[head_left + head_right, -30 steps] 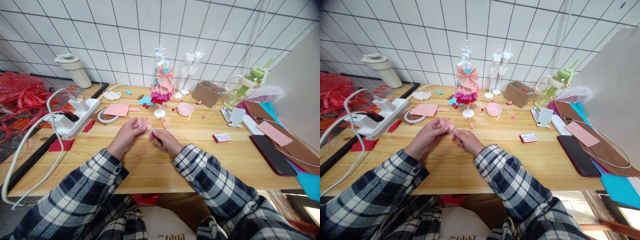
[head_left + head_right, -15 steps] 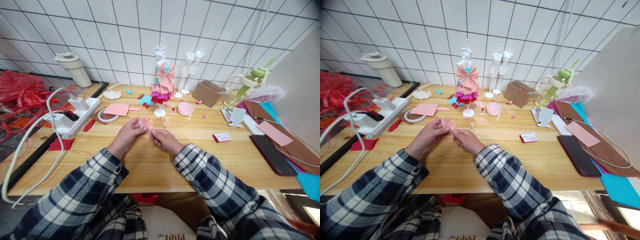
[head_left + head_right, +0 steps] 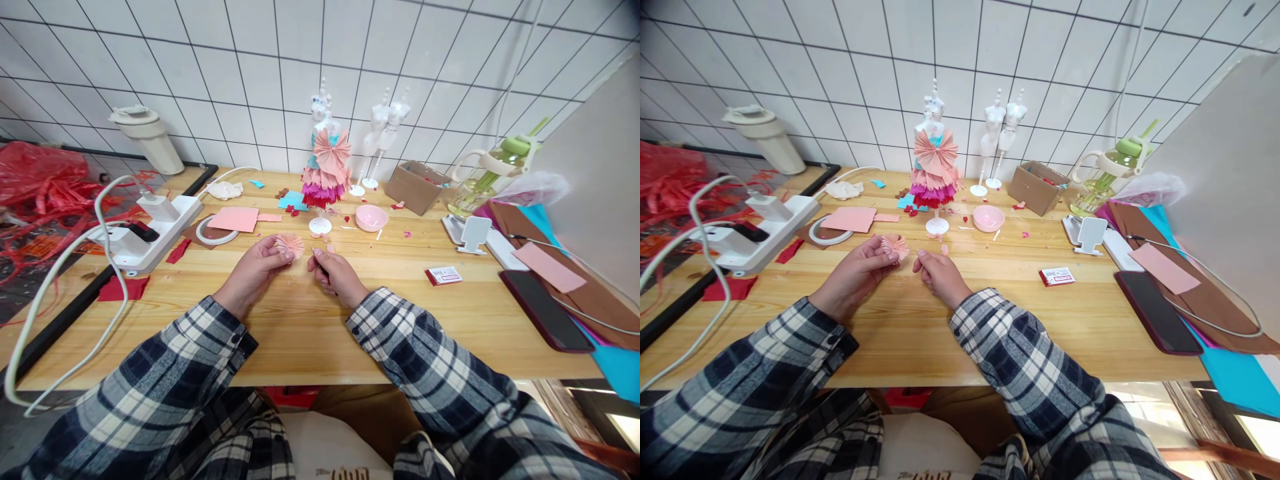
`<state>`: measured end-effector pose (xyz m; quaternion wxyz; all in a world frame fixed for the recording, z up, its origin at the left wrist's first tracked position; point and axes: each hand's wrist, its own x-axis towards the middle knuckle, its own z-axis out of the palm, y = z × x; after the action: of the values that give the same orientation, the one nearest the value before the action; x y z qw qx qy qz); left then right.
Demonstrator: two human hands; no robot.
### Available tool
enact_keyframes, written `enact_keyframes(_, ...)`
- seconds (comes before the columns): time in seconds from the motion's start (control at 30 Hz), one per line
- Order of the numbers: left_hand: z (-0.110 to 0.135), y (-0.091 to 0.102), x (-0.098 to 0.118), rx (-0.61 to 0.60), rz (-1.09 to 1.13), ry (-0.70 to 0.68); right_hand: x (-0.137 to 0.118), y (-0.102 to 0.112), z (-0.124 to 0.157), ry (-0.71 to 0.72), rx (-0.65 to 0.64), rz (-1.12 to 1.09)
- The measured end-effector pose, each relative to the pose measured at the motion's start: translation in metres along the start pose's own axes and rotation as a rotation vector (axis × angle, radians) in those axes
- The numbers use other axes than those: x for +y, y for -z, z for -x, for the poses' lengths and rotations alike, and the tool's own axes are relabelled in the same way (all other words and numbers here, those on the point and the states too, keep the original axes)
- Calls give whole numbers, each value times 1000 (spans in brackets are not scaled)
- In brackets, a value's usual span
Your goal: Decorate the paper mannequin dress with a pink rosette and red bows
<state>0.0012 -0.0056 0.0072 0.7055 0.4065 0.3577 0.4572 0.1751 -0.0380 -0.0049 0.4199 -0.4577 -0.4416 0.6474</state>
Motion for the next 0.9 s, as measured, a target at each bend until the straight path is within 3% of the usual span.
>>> enact_keyframes(0.17, 0, 2, -2, -93, -61, 93, 3, 2, -2, 112, 37, 82)
enact_keyframes(0.47, 1, 1, -4, -76, -29, 113, 11, 5, -9, 226, 190, 293)
enact_keyframes(0.9, 0, 5, -3, -59, -156, 124, 13, 7, -12, 258, 158, 267)
